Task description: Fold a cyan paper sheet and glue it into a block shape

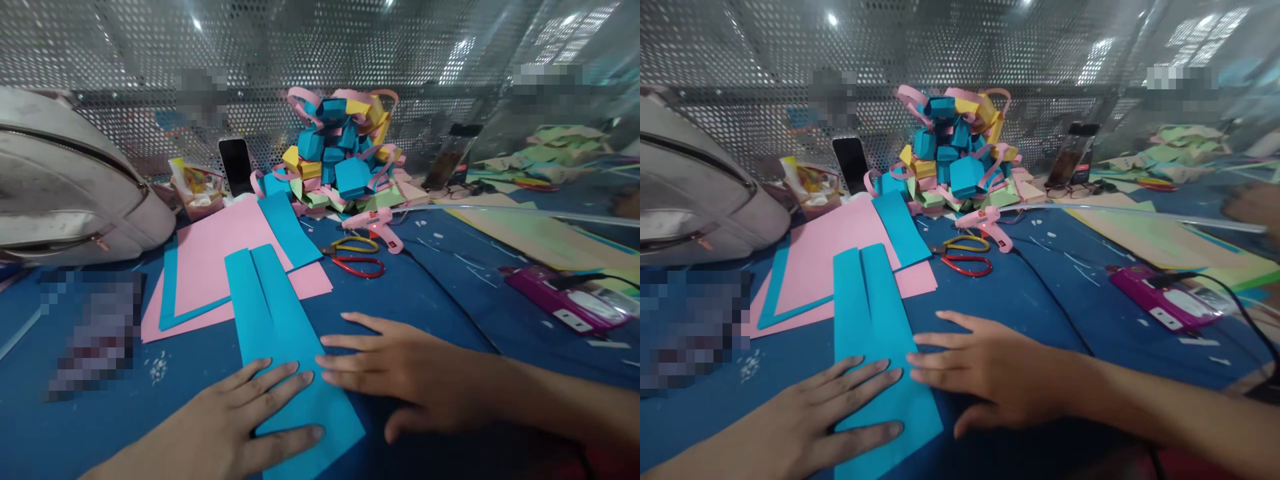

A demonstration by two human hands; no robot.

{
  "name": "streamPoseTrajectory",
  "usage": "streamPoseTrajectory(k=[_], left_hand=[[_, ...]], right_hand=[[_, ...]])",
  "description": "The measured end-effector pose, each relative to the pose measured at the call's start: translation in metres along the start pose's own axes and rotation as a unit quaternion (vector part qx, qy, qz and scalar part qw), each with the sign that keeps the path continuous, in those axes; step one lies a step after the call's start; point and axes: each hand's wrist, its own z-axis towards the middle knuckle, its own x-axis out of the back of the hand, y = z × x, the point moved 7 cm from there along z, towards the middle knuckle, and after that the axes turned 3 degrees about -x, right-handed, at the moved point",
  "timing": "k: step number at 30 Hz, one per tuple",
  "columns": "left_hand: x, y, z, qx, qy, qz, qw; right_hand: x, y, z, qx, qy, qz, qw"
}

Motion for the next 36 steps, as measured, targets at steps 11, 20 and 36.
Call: streamPoseTrajectory(k=[11,20,36], left_hand=[[0.005,0.002,0.002,-0.012,0.001,0.03,0.999],[-0.007,-0.004,0.005,-0.041,0.018,0.117,0.992],[0.003,0.007,-0.009,0.003,-0.018,-0.092,0.996]], right_hand=[[0.021,0.058,0.061,-0.003,0.096,-0.176,0.98],[0.039,0.08,0.1,-0.033,0.118,-0.201,0.972],[0.04,0.028,0.124,0.063,0.086,-0.063,0.992]])
